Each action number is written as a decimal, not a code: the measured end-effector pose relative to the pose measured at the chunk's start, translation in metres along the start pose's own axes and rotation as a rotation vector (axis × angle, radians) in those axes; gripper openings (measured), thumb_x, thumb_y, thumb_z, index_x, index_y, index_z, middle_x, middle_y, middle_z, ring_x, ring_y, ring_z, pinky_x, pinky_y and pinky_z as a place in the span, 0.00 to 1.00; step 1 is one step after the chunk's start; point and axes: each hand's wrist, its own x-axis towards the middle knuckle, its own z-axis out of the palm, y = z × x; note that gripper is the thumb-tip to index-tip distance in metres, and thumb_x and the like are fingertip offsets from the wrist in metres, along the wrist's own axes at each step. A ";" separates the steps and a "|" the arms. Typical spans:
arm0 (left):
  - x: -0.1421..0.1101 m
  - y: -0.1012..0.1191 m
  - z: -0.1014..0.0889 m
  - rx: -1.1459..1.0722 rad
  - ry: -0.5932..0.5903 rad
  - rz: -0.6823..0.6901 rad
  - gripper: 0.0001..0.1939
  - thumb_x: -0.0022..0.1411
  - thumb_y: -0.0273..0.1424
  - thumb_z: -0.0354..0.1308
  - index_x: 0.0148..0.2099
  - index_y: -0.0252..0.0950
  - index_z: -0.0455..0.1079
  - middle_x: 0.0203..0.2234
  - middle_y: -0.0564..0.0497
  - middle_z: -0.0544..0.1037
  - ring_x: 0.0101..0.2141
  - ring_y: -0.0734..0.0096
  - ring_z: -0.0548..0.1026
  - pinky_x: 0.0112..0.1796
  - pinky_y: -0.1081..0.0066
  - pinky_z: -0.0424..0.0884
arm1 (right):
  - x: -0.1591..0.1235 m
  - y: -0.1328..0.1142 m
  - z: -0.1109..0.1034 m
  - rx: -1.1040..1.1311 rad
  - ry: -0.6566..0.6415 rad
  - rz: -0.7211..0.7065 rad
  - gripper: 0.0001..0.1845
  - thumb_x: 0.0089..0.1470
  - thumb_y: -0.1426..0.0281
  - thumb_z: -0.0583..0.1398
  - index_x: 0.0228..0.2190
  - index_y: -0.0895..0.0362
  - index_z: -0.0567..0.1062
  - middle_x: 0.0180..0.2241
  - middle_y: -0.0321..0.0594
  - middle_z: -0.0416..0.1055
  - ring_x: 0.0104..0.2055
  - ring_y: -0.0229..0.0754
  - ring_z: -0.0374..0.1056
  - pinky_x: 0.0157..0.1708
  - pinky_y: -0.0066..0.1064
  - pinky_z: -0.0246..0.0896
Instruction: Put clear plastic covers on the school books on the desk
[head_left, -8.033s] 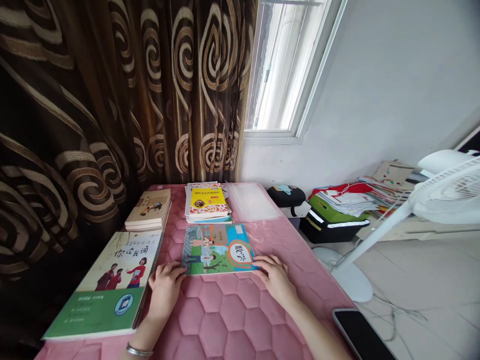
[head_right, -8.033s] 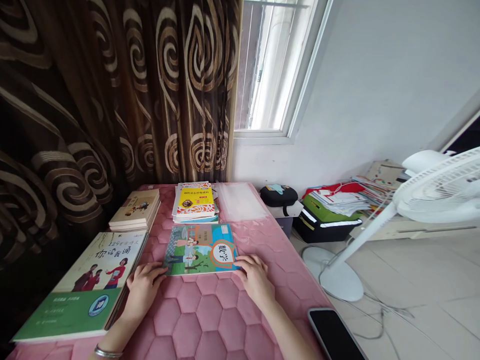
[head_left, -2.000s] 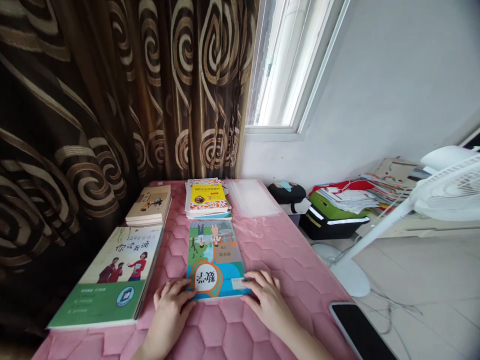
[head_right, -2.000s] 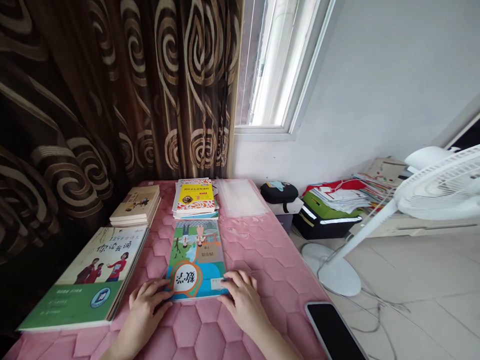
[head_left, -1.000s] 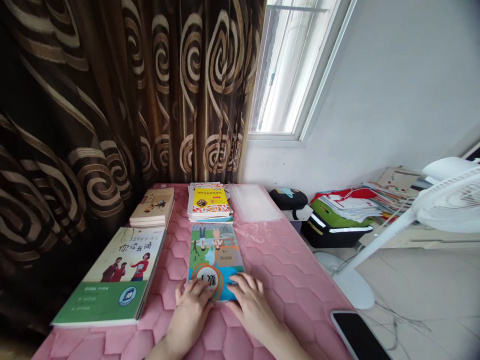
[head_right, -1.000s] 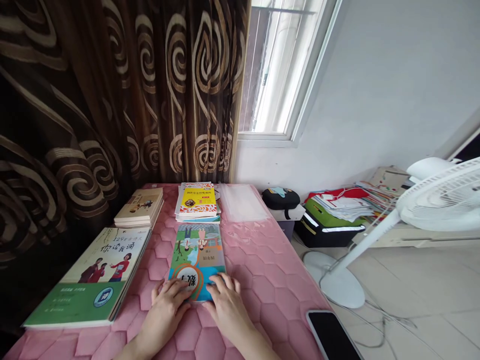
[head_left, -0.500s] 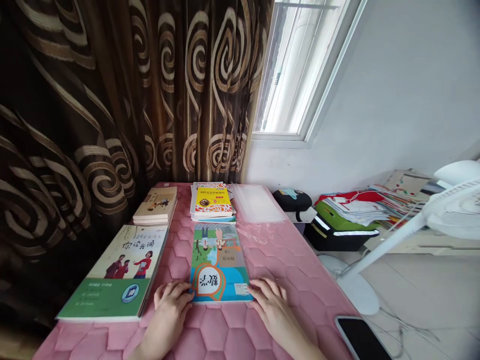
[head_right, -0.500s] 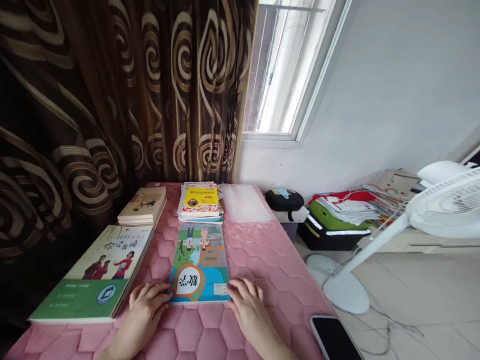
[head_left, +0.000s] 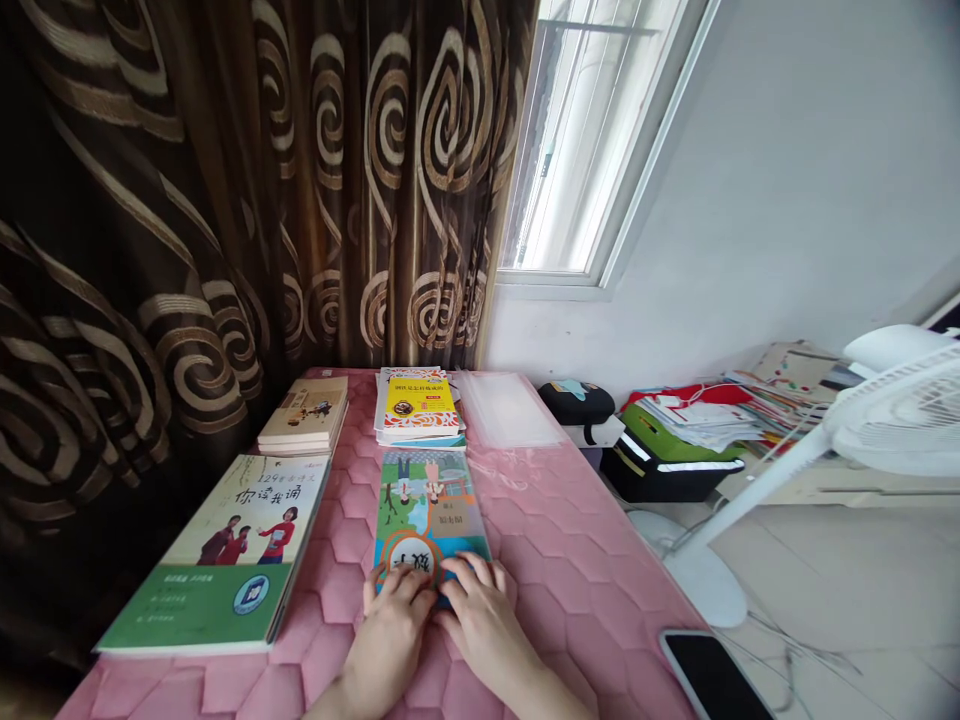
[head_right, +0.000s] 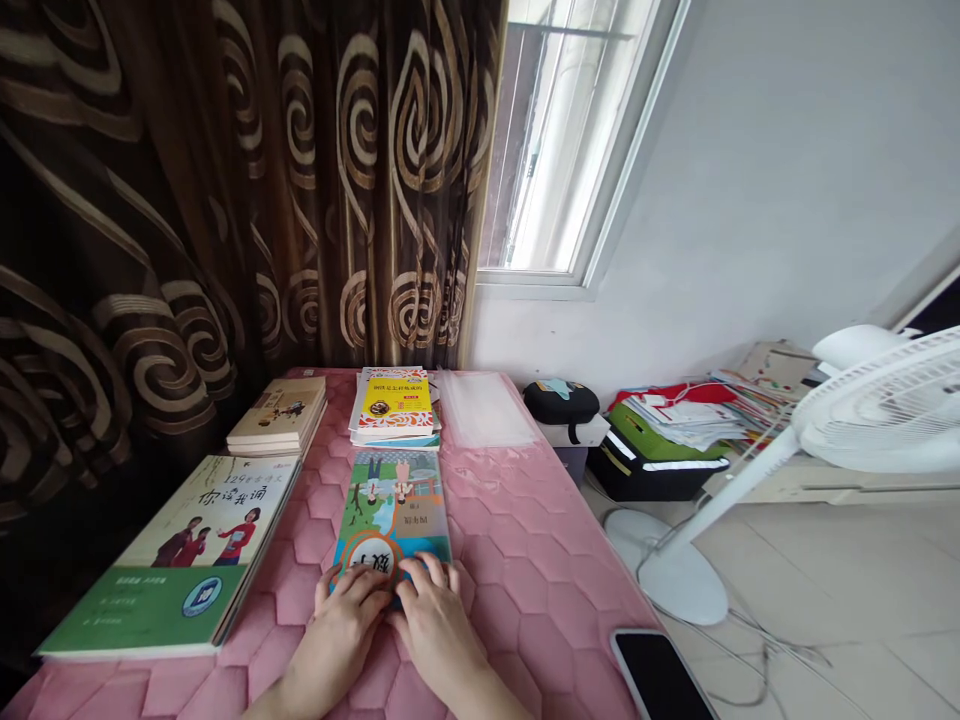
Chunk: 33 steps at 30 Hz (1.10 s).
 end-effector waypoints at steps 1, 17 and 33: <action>-0.002 -0.003 -0.001 0.000 -0.003 -0.003 0.21 0.63 0.19 0.50 0.51 0.47 0.72 0.49 0.52 0.77 0.52 0.62 0.70 0.55 0.54 0.58 | -0.002 0.003 0.000 0.000 0.005 0.004 0.07 0.60 0.67 0.59 0.42 0.50 0.74 0.52 0.39 0.70 0.57 0.50 0.59 0.54 0.48 0.54; -0.036 -0.052 -0.021 0.160 0.096 -0.113 0.10 0.60 0.30 0.59 0.44 0.47 0.76 0.49 0.49 0.76 0.52 0.55 0.69 0.54 0.49 0.61 | -0.023 0.057 -0.048 0.072 -0.083 0.061 0.11 0.59 0.66 0.58 0.43 0.43 0.76 0.54 0.38 0.67 0.57 0.49 0.58 0.52 0.46 0.57; 0.017 0.007 0.023 0.309 -0.242 0.323 0.23 0.67 0.24 0.49 0.63 0.34 0.61 0.53 0.29 0.72 0.51 0.45 0.74 0.38 0.54 0.78 | 0.171 0.066 -0.014 0.057 -0.123 0.112 0.14 0.63 0.70 0.52 0.46 0.56 0.74 0.49 0.44 0.70 0.53 0.43 0.64 0.51 0.32 0.57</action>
